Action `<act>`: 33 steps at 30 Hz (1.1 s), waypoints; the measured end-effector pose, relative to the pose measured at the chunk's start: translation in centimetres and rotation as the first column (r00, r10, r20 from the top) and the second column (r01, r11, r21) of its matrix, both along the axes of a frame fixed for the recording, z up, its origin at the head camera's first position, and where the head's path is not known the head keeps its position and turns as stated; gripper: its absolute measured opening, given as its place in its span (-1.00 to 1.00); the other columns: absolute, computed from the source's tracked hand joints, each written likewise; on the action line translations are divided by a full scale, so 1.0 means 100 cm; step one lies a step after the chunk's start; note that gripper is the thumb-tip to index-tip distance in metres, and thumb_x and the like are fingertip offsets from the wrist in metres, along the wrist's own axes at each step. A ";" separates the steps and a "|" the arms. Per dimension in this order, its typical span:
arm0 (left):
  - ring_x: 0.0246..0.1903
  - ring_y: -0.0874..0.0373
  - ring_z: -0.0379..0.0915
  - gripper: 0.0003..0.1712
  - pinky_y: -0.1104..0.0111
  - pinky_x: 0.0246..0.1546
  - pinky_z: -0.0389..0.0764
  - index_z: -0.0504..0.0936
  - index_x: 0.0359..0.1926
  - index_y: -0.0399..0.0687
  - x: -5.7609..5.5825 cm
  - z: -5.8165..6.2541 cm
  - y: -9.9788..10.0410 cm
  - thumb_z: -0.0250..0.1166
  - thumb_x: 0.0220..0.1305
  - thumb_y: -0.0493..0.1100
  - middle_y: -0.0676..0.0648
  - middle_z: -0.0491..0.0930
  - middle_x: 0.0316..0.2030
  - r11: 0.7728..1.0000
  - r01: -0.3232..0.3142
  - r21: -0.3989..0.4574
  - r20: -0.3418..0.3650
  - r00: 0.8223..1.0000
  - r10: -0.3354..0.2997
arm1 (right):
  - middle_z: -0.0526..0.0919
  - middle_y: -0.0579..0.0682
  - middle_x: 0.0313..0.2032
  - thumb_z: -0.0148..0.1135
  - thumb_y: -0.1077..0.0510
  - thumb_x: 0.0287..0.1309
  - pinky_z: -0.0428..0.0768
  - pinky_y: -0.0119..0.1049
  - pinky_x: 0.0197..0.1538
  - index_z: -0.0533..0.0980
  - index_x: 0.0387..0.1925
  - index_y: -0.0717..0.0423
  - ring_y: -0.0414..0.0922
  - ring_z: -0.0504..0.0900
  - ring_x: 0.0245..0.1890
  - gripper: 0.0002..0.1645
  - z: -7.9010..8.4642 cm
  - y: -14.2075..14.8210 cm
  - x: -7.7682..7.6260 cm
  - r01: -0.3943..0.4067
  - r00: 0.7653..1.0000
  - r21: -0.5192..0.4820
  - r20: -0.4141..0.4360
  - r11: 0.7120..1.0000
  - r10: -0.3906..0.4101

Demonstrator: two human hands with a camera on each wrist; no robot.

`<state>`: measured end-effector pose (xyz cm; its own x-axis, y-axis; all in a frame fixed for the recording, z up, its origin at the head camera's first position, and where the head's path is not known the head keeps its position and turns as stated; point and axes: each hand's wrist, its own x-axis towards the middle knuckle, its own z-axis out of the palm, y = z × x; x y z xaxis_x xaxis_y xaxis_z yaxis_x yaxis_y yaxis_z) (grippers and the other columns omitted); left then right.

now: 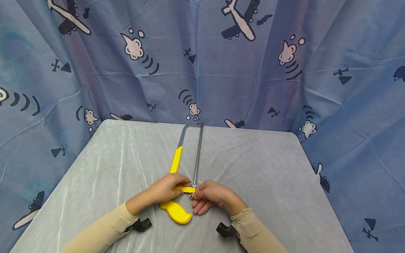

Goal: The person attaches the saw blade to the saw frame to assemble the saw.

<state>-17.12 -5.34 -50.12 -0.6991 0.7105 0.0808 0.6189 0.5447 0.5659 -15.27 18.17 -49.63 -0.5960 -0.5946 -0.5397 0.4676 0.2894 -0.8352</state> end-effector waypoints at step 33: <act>-0.14 0.13 0.57 -0.59 0.31 0.01 0.60 0.68 0.07 -0.23 0.001 -0.005 0.003 0.40 0.15 -0.42 -0.05 0.71 -0.16 1.000 0.007 0.017 -0.043 0.999 -0.007 | 0.70 0.13 -0.58 0.37 0.06 0.30 0.74 -0.06 -0.48 0.62 -0.44 0.39 -0.02 0.74 -0.62 -0.59 0.019 -0.011 0.015 0.115 0.972 0.213 -0.227 0.970 -0.066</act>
